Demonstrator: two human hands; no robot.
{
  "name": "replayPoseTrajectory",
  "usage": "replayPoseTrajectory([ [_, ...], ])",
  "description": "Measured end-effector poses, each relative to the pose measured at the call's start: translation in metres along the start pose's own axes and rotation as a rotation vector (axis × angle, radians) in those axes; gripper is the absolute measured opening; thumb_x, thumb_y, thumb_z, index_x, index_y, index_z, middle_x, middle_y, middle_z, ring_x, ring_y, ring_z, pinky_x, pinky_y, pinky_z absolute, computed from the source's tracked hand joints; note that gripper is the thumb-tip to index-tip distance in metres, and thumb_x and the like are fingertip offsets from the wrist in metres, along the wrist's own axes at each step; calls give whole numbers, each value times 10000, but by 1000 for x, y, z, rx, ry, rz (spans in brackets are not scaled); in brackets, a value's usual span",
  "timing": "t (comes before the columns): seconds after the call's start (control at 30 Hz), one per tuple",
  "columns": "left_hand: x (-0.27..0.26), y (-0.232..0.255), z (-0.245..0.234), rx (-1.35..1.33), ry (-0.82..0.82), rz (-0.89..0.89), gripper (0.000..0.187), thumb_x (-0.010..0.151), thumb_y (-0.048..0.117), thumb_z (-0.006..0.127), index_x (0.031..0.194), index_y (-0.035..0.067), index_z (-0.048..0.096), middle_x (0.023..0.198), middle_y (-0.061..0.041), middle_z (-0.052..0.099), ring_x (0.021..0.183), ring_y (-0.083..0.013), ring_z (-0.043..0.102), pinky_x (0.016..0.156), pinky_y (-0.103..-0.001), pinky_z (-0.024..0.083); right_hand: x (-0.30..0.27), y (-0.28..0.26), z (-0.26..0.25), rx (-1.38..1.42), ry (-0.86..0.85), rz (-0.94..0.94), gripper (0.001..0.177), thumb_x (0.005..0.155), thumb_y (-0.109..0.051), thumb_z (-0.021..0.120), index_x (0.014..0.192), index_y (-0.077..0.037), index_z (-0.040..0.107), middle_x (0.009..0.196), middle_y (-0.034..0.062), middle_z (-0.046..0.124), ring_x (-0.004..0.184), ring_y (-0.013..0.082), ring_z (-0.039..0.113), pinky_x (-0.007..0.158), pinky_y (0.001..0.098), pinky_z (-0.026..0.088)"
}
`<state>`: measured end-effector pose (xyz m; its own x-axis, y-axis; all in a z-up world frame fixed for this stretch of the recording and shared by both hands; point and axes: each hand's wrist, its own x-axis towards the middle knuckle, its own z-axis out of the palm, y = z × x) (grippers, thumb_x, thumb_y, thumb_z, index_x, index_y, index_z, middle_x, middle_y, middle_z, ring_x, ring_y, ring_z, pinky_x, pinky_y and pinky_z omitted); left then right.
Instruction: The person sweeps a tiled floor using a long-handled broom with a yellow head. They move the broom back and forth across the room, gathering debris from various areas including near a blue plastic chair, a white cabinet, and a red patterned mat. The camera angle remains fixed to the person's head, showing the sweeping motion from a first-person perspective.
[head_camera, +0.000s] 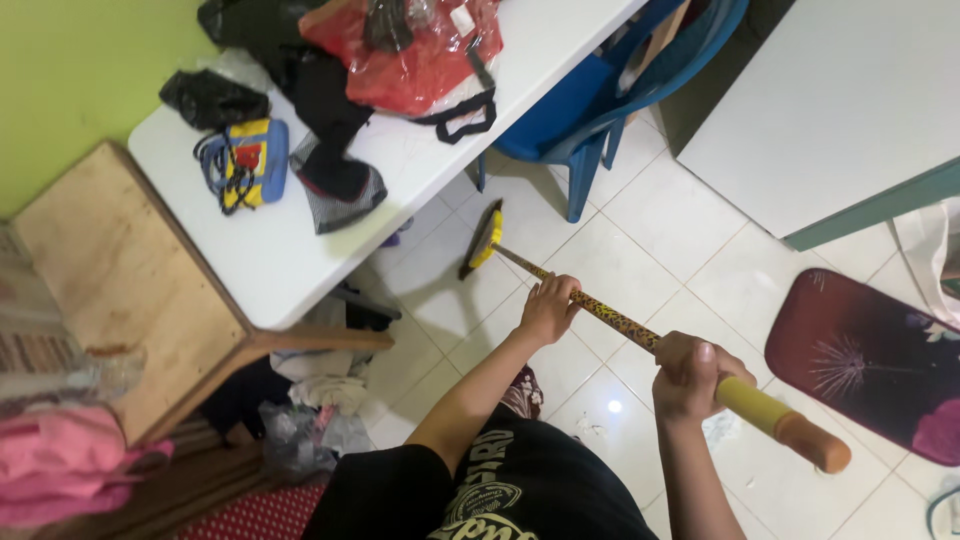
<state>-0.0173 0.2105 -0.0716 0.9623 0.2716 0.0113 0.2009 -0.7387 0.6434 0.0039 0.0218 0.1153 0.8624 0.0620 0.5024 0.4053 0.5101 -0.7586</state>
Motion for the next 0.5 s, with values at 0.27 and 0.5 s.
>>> replayPoseTrajectory([
  [0.27,60,-13,-9,86,-157,-18,311,948,156,649,1203,200,477,1347,-33,494,1270,-293,502,1001,-530,405,-6,34,21,-76,96,-98,477,1046,-153,548,641,-104,301,518,32,366,450,164,344,434,335,365],
  [0.5,107,-24,13,127,-144,-120,393,922,158,645,1223,310,442,1501,-129,393,1181,-325,585,837,-509,504,-2,49,23,-132,64,-40,390,1013,-157,570,677,-56,399,638,80,496,586,194,466,609,354,434],
])
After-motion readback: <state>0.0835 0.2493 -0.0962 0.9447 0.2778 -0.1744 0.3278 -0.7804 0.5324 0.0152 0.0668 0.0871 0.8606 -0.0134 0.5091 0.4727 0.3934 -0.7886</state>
